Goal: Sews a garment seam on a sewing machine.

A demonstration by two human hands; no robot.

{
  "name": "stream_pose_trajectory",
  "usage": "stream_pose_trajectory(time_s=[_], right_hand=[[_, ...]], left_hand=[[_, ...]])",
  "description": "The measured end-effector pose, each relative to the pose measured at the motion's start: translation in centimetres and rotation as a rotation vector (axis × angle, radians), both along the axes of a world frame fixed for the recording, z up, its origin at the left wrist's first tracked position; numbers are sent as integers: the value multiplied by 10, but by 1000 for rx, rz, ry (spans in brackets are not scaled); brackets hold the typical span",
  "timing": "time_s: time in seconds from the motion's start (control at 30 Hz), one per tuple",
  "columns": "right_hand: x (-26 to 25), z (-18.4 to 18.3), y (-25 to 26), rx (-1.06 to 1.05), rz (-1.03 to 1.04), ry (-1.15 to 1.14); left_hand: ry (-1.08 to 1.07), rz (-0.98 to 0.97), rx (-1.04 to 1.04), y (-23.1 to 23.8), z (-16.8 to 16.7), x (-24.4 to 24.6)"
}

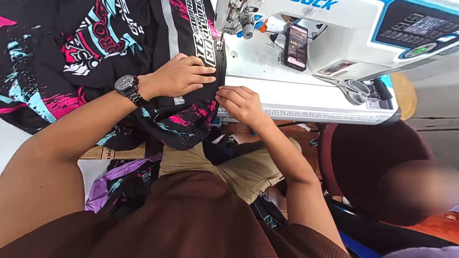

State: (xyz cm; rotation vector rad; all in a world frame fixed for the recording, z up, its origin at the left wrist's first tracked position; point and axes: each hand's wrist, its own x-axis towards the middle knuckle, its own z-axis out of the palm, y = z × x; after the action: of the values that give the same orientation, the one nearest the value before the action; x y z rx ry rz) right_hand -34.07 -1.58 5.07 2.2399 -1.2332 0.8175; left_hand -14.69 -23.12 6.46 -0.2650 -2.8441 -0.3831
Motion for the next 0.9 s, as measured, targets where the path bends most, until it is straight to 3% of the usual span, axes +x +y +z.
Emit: stream_pose_trajectory(time_s=[0.23, 0.33, 0.57, 0.7, 0.9], right_hand=[[1, 12, -11, 158, 79, 136], [-6, 21, -14, 102, 132, 286], [-32, 27, -39, 65, 400, 358], [-41, 28, -60, 67, 541, 283], [-43, 29, -41, 165, 479, 222]], left_hand=[[29, -54, -78, -1, 14, -30], [-3, -61, -31, -1, 0, -42], [-34, -66, -53, 0, 0, -31], [3, -93, -56, -14, -2, -43], [-79, -137, -35, -12, -4, -37]])
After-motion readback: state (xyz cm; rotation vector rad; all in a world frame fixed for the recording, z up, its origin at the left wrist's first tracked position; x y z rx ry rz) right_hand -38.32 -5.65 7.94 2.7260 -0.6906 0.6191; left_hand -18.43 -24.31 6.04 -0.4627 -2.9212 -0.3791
